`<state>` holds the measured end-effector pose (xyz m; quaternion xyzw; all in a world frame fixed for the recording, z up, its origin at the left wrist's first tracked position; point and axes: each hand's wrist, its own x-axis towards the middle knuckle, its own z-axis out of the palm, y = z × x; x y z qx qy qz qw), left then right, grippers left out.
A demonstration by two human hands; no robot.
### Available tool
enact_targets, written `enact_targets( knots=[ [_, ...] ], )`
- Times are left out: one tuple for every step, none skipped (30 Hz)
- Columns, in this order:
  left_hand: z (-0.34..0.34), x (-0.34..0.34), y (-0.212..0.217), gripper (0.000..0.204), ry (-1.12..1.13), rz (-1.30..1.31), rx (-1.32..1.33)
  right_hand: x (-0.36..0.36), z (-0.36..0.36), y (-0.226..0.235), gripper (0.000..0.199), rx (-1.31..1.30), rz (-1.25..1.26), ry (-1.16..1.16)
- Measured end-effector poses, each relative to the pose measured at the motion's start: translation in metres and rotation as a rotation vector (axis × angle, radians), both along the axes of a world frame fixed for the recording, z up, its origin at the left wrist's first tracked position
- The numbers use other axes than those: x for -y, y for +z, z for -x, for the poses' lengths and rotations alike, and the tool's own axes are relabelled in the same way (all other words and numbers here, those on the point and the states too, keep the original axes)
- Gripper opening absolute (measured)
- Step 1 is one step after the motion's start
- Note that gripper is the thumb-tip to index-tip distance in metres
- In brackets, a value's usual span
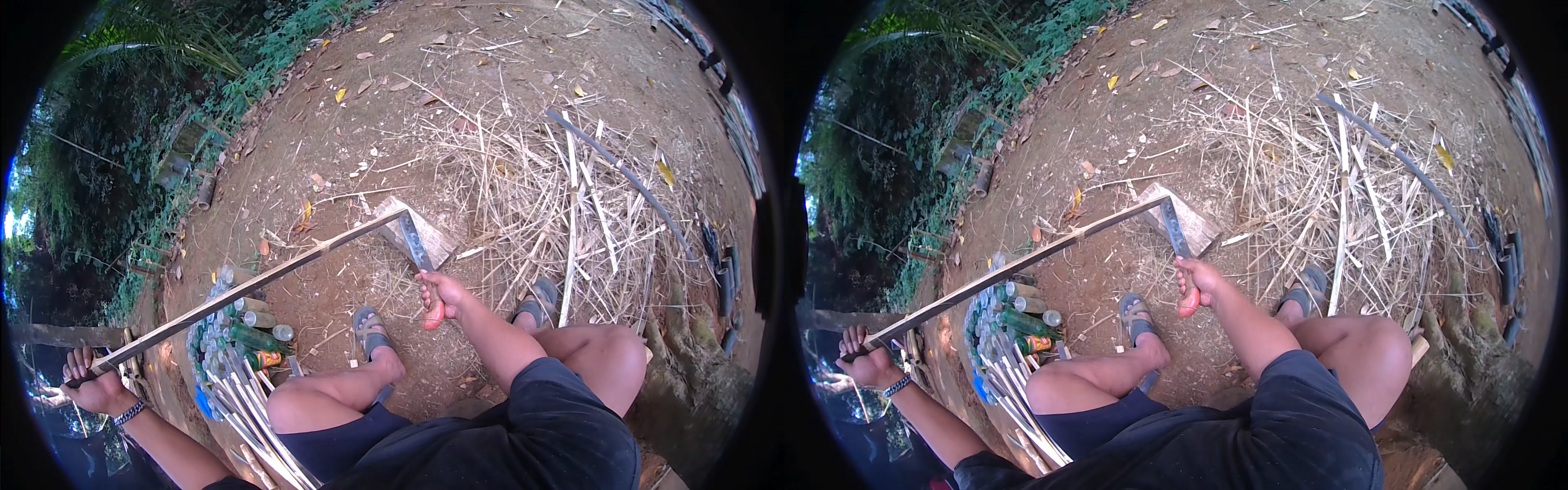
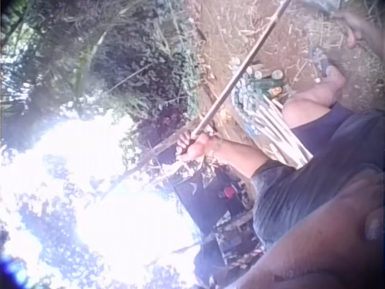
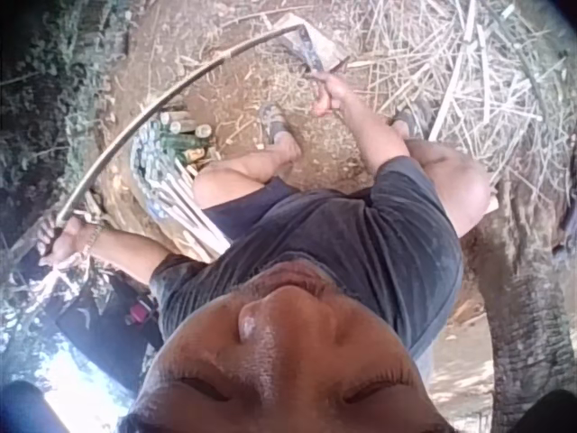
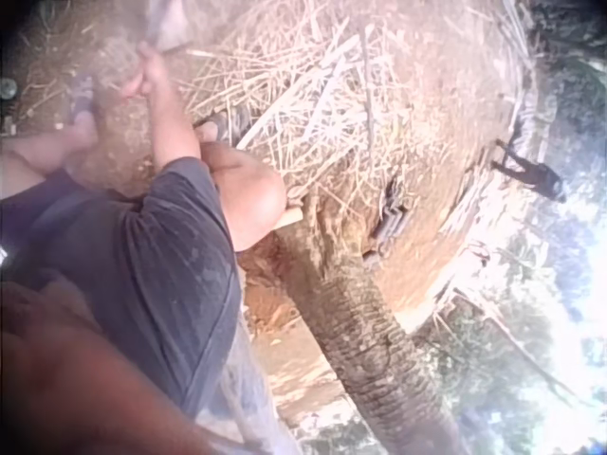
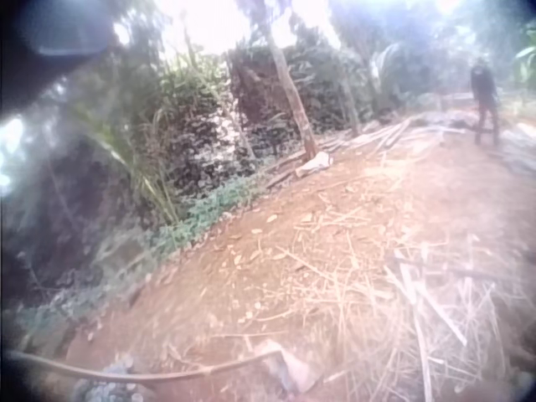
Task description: The person uses a machete to scrape and shave the surface of a long bamboo strip while resting it against a wooden block.
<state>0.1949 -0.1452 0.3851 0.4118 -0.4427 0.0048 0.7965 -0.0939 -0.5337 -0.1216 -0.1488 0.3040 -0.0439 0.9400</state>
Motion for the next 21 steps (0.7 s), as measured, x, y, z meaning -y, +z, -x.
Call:
enact_targets(
  knots=[
    [-0.008,-0.001,0.002,0.056,-0.048,-0.008,0.014,-0.003,0.000,-0.001,0.022,0.010,-0.015,-0.001],
    [-0.015,-0.002,0.003,0.056,-0.029,-0.004,0.003,-0.005,0.001,0.000,0.023,0.021,-0.031,-0.003],
    [-0.021,0.002,0.005,0.056,-0.013,0.001,-0.011,-0.004,0.002,0.000,0.024,0.029,-0.044,-0.008],
    [-0.027,0.005,0.006,0.056,0.003,0.007,-0.025,-0.003,0.003,-0.003,0.026,0.035,-0.055,-0.021],
    [-0.033,0.005,0.007,0.057,0.009,-0.009,-0.031,-0.002,0.003,-0.005,0.027,0.042,-0.066,-0.033],
    [-0.039,0.004,0.008,0.058,0.016,-0.025,-0.038,0.000,0.004,-0.008,0.028,0.049,-0.076,-0.045],
    [-0.046,0.004,0.009,0.059,0.021,-0.042,-0.043,0.003,0.003,-0.010,0.029,0.041,-0.062,-0.042],
    [-0.051,0.004,0.011,0.060,0.008,-0.047,-0.036,0.008,0.002,-0.012,0.029,0.034,-0.046,-0.038],
    [-0.055,0.003,0.011,0.060,0.056,-0.048,-0.040,0.012,0.000,-0.014,0.029,0.026,-0.031,-0.034],
    [-0.056,0.006,0.012,0.060,0.103,-0.048,-0.042,0.016,-0.002,-0.016,0.030,0.012,-0.035,-0.029],
    [-0.057,0.010,0.013,0.061,0.150,-0.049,-0.045,0.019,-0.005,-0.018,0.030,-0.002,-0.038,-0.024],
    [-0.057,0.012,0.016,0.067,0.144,-0.071,-0.073,0.022,-0.008,-0.021,0.031,-0.015,-0.042,-0.019],
    [-0.061,0.011,0.017,0.067,0.123,-0.091,-0.067,0.027,-0.012,-0.025,0.030,-0.001,-0.047,-0.027],
    [-0.067,0.009,0.019,0.067,0.102,-0.112,-0.061,0.031,-0.016,-0.030,0.029,0.012,-0.051,-0.035],
    [-0.069,0.008,0.021,0.067,0.084,-0.133,-0.055,0.035,-0.021,-0.029,0.029,0.026,-0.057,-0.040],
    [-0.071,0.008,0.023,0.067,0.084,-0.143,-0.074,0.036,-0.025,-0.029,0.029,0.026,-0.071,-0.037],
    [-0.073,0.009,0.025,0.067,0.113,-0.144,-0.068,0.036,-0.030,-0.028,0.029,0.026,-0.085,-0.035],
    [-0.074,0.011,0.025,0.067,0.139,-0.143,-0.065,0.036,-0.034,-0.025,0.029,0.024,-0.098,-0.035],
    [-0.076,0.013,0.025,0.067,0.165,-0.142,-0.061,0.033,-0.039,-0.025,0.029,0.027,-0.125,-0.047],
    [-0.082,0.012,0.028,0.067,0.150,-0.149,-0.052,0.028,-0.044,-0.026,0.029,0.030,-0.153,-0.059],
    [-0.086,0.011,0.034,0.066,0.139,-0.152,-0.040,0.025,-0.048,-0.026,0.030,0.037,-0.177,-0.067]
  ],
)
